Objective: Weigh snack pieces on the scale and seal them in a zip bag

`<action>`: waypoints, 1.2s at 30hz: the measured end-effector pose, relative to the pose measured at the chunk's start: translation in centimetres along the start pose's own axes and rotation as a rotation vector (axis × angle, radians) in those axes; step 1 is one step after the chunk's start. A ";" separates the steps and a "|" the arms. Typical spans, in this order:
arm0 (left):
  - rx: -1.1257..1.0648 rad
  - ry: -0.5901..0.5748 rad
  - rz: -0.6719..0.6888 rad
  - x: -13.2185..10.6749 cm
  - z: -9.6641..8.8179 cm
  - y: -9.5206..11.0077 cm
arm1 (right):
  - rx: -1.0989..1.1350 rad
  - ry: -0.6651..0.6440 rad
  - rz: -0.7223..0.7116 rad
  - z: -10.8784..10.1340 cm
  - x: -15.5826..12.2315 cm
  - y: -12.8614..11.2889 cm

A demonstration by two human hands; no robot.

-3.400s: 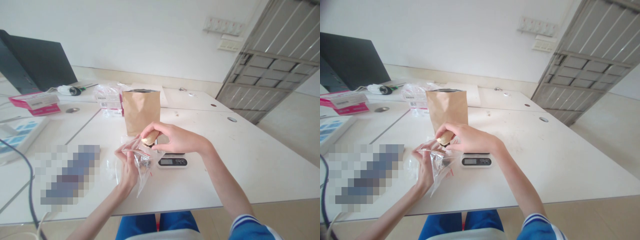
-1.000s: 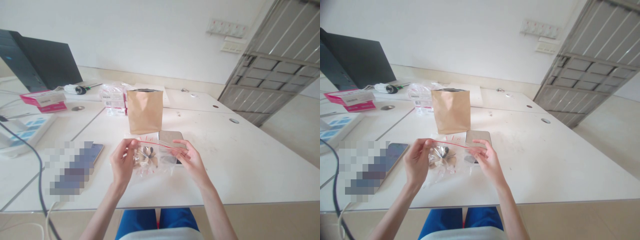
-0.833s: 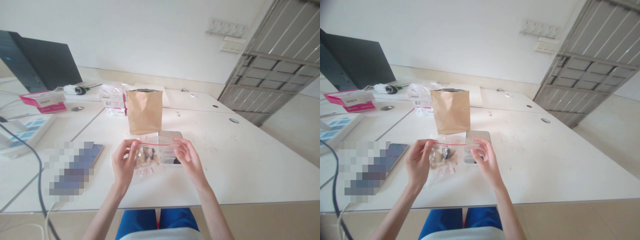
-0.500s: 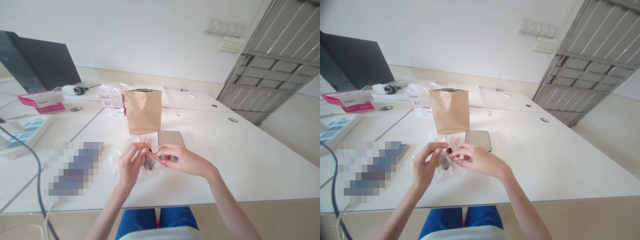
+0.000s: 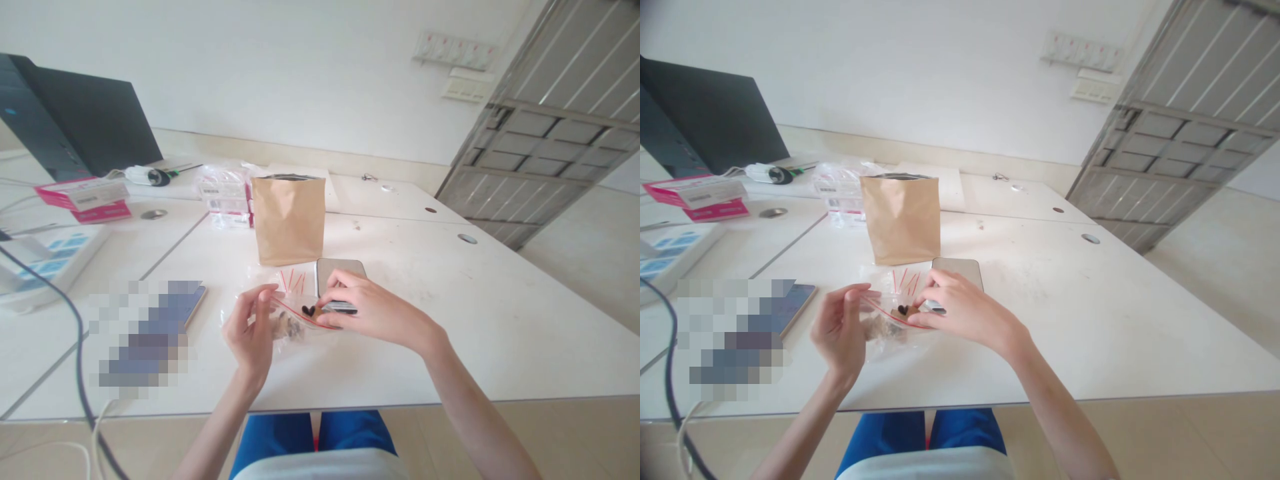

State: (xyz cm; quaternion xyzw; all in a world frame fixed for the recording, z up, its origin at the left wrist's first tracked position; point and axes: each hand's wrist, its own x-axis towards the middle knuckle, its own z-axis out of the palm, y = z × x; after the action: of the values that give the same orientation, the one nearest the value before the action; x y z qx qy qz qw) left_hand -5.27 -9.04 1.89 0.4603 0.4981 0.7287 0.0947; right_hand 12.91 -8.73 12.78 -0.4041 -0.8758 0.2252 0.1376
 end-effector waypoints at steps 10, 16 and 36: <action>-0.088 0.154 -0.130 0.3 0.7 1.6 | 0.342 0.223 0.136 2.3 -2.2 1.7; -0.230 0.026 -0.350 0.7 0.8 2.2 | 0.719 0.589 0.215 6.5 -1.6 2.0; -0.274 -0.197 -0.467 -0.4 0.0 0.5 | 0.592 0.971 0.275 8.3 -1.3 3.3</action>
State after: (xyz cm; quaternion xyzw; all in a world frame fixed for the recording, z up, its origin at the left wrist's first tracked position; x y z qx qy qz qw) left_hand -4.87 -9.48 2.05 0.3848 0.4758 0.6995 0.3692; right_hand 12.33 -10.19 3.95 -0.5154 -0.5519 0.2650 0.5997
